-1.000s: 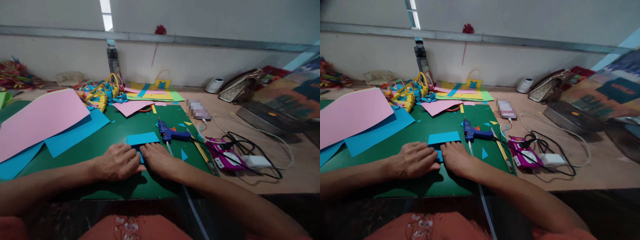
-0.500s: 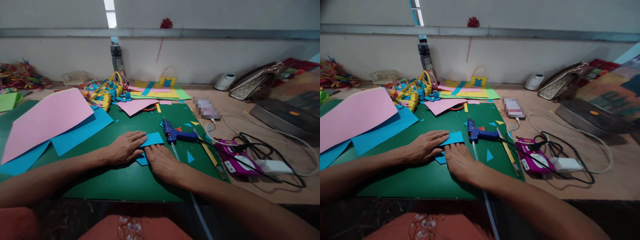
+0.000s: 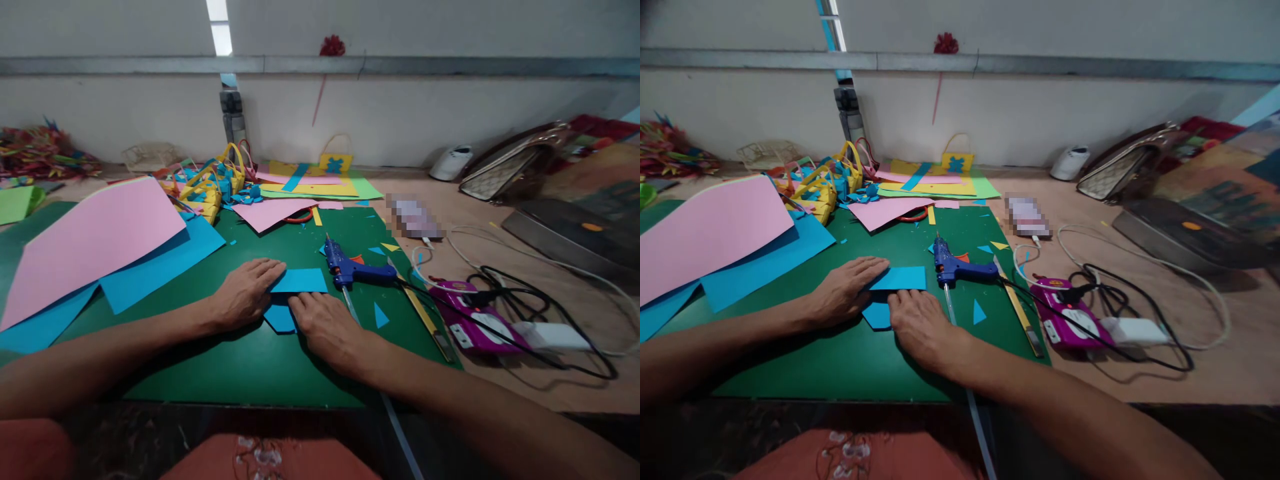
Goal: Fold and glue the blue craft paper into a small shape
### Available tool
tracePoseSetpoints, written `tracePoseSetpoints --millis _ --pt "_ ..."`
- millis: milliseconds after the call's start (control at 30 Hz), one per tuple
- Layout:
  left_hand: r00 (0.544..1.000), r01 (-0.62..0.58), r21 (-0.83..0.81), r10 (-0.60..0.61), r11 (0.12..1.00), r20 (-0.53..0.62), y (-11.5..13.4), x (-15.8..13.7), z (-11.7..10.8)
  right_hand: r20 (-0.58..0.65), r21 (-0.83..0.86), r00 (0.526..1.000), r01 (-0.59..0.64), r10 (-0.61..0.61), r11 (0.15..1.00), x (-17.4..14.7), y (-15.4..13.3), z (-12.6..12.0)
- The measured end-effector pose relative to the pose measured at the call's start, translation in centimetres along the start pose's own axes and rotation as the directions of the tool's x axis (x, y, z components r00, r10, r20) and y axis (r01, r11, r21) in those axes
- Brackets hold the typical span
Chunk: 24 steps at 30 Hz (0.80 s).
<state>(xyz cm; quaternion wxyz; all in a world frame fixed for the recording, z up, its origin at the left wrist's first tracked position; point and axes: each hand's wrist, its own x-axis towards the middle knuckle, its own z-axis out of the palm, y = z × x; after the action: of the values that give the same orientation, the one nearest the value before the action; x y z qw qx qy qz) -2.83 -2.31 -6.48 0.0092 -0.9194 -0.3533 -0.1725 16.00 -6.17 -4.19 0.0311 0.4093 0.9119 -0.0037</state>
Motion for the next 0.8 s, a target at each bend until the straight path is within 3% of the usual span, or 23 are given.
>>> tracePoseSetpoints --millis 67,133,200,233,300,367,433,533,700,800 --pt "1.0 0.001 0.008 -0.001 1.0 -0.01 0.0 0.0 0.1 -0.026 0.027 0.999 0.042 -0.041 0.999 -0.1 0.1 0.0" --pt "0.999 0.015 -0.002 -0.015 1.0 -0.032 -0.1 0.0 0.1 -0.167 0.115 0.974 0.175 -0.155 0.978 -0.4 0.4 -0.2" --pt "0.998 0.041 -0.045 -0.043 0.998 -0.056 -0.1 0.0 0.0 -0.412 0.206 0.886 0.316 -0.211 0.926 -0.9 0.8 -0.7" --pt "0.996 0.054 -0.079 -0.059 0.995 -0.061 -0.2 -0.1 -0.1 -0.526 0.243 0.833 0.34 -0.171 0.909 -1.1 1.1 -1.0" --pt "0.993 0.08 -0.163 -0.093 0.983 -0.072 -0.3 -0.1 -0.5 -0.641 0.349 0.765 0.228 0.054 0.909 -1.3 1.7 -1.9" --pt "0.987 0.108 -0.244 -0.133 0.964 -0.088 -0.4 -0.2 -0.8 -0.65 0.48 0.708 0.1 0.277 0.872 -1.1 2.3 -2.5" --pt "0.976 0.142 -0.302 -0.184 0.943 -0.115 -0.5 -0.1 -1.1 -0.611 0.592 0.686 0.065 0.394 0.804 -0.7 2.8 -2.8" --pt "0.954 0.191 -0.339 -0.255 0.921 -0.156 -0.5 0.1 -1.6 -0.48 0.744 0.738 0.057 0.473 0.666 0.0 3.2 -2.5" --pt "0.937 0.214 -0.295 -0.281 0.931 -0.207 0.3 0.3 -2.4 -0.165 0.936 0.845 -0.029 0.509 0.351 0.7 2.7 -1.9" --pt "0.942 0.18 -0.246 -0.238 0.953 -0.235 1.2 0.3 -2.5 -0.113 0.966 0.875 -0.014 0.471 0.257 1.0 2.5 -2.0"
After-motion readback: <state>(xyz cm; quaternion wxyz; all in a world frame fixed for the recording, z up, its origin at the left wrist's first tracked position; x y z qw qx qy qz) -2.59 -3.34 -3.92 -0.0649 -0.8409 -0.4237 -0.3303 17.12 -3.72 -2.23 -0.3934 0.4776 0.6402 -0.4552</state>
